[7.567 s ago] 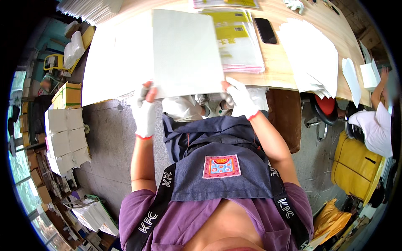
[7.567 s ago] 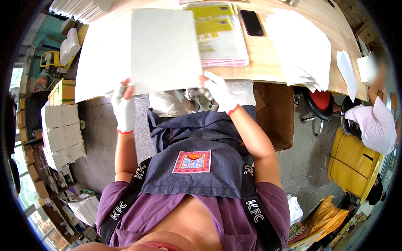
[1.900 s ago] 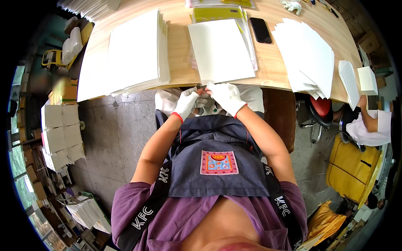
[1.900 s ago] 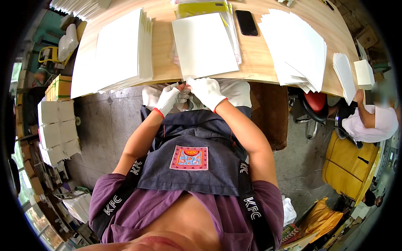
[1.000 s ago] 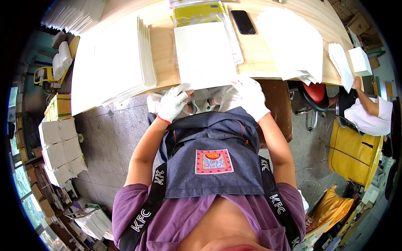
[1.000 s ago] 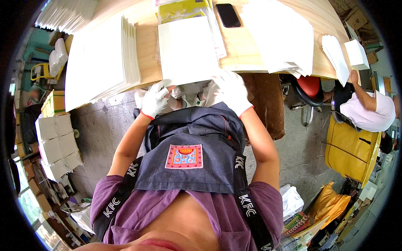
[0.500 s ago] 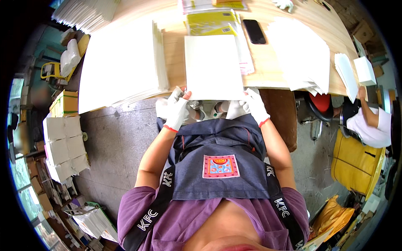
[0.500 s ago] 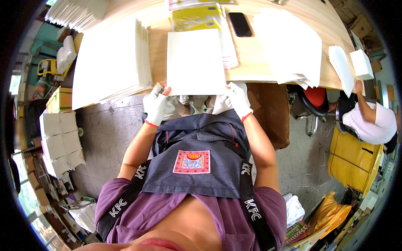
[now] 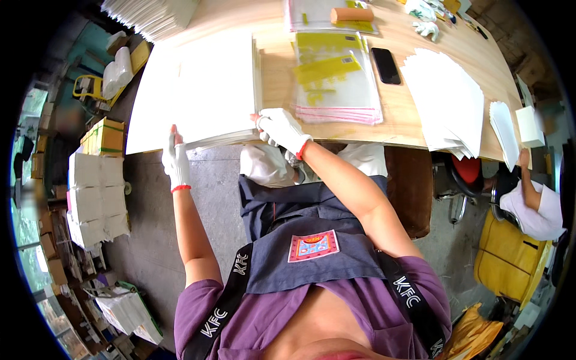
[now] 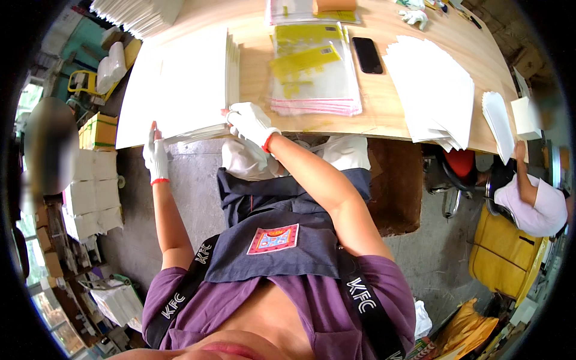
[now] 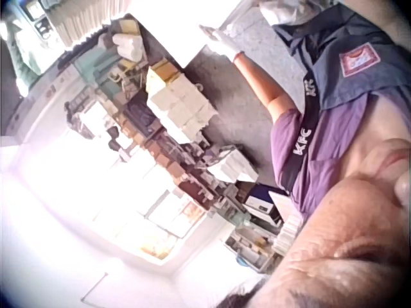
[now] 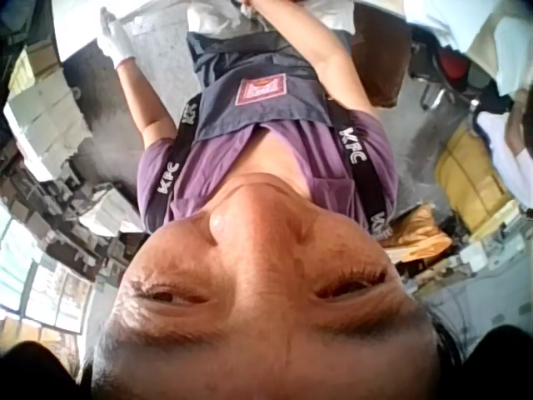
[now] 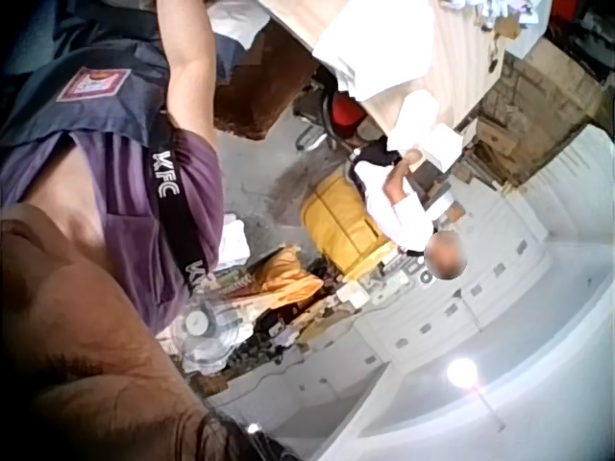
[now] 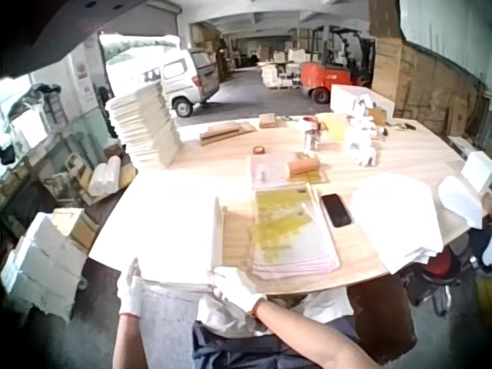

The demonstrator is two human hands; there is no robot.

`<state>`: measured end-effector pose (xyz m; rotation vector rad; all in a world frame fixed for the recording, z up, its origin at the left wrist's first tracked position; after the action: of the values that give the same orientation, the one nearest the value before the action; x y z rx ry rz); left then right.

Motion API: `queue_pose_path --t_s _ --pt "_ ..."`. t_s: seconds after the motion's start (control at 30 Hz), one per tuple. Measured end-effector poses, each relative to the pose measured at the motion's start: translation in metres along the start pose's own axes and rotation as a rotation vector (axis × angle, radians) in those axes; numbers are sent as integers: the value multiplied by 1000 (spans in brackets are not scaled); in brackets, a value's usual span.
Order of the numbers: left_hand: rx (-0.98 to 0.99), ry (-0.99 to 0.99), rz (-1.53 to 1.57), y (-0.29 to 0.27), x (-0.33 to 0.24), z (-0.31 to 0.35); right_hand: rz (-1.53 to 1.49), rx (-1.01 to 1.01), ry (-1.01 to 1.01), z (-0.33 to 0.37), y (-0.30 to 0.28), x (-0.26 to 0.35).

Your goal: The person stands at a table and repeatedly picks up white sheets of paper, inserts them into clear plastic sleeves, and places the finished items into a stack. The person wears white gloves and a purple shirt with a branded headstrap visible in the frame.

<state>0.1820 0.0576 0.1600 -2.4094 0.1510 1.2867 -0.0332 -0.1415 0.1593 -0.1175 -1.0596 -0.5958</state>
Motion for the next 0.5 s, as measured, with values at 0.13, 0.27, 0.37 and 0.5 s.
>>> queue_pose_path --t_s 0.13,0.27,0.37,0.5 --pt "-323 -64 110 -1 66 46 -263 107 -109 38 -49 -10" --pt "-166 103 57 27 62 141 463 -839 -462 128 -170 -36" --pt "247 254 -56 74 21 191 1161 -1485 -76 198 -256 -20" --pt "711 735 -55 157 -75 173 1308 -1324 -55 229 -317 -23"
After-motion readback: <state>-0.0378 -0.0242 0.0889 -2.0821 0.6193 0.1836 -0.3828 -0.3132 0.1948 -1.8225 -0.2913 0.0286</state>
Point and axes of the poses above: each hand's wrist, its own z-axis away from the middle knuckle, its own y-axis out of the palm, x = y × z, the point moved 1 cm from there along -z, towards the middle knuckle, and after that the axes turned 15 degrees about y, right-handed, at the moved point
